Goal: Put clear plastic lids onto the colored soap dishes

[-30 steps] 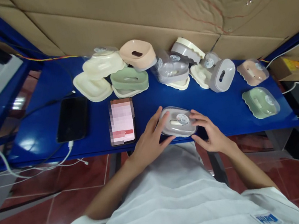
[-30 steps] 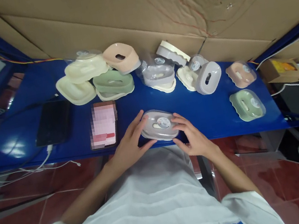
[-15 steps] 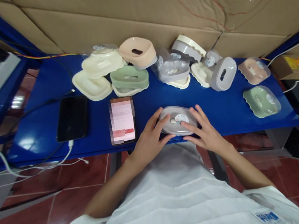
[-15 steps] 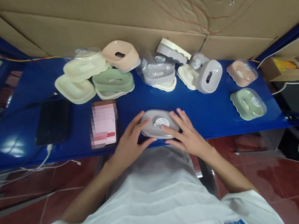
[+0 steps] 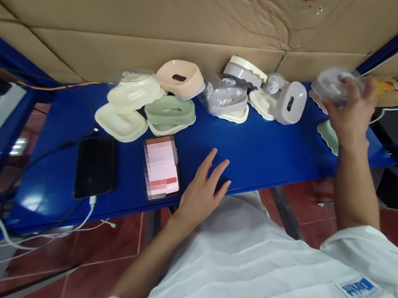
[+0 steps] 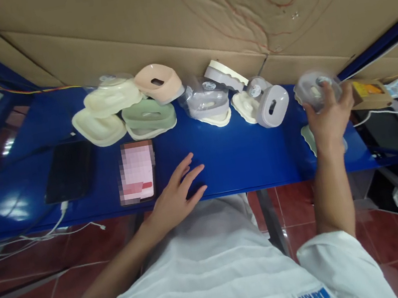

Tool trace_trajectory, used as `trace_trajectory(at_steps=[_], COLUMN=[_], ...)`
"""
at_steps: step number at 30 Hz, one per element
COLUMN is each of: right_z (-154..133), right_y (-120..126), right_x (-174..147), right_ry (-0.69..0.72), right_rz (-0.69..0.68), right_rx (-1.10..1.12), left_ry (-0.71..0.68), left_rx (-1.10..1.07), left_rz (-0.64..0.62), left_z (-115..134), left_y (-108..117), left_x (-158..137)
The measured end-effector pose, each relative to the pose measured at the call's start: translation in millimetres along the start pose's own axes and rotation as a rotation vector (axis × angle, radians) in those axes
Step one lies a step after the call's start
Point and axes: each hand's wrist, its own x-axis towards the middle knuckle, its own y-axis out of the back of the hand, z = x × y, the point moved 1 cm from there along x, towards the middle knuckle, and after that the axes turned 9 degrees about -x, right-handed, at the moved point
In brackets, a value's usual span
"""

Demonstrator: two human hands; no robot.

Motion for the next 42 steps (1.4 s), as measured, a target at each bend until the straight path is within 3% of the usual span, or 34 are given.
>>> trace_trajectory(at_steps=[3, 6, 10, 14, 17, 22, 30, 33, 39, 42], right_z=[-16.4, -33.8, -35.8, -40.6, -63.3, -111.4, -167.9, -166.7, -126.3, -111.5], right_y=[-22.3, -36.4, -44.6, -28.8, -4.4, 25.9, 21.3, 26.4, 48.9, 54.1], right_x=[17.6, 10.6, 1.3, -20.5, -59.3, -111.6, -101.7, -107.7, -139.5, -150.7], right_ry=[-0.019, 0.033, 0.141, 0.214, 0.374, 0.641, 0.889, 0.904, 1.064, 1.057], right_rz=[-0.127, -0.135, -0.195, -0.091, 0.01, -0.09, -0.195, -0.213, -0.28, -0.295], right_rx=[-0.065, -0.028, 0.061, 0.133, 0.222, 0.171, 0.253, 0.296, 0.545, 0.594], left_ry=[-0.031, -0.064, -0.079, -0.103, -0.124, -0.135, -0.166, -0.182, -0.14, -0.135], left_rx=[0.043, 0.054, 0.068, 0.103, 0.121, 0.123, 0.143, 0.14, 0.147, 0.14], left_rz=[0.001, 0.009, 0.008, 0.008, -0.001, -0.026, -0.032, -0.029, 0.022, 0.005], left_z=[-0.6, -1.0, -0.7, 0.2, 0.2, -0.7, -1.0, -0.8, 1.3, 3.0], left_y=[-1.2, -1.5, -1.4, -1.2, -1.5, -2.1, -1.9, -1.4, 0.3, -0.1], left_x=[0.1, -0.3, 0.0, 1.6, 2.4, 2.5, 2.6, 2.4, 5.0, 6.3])
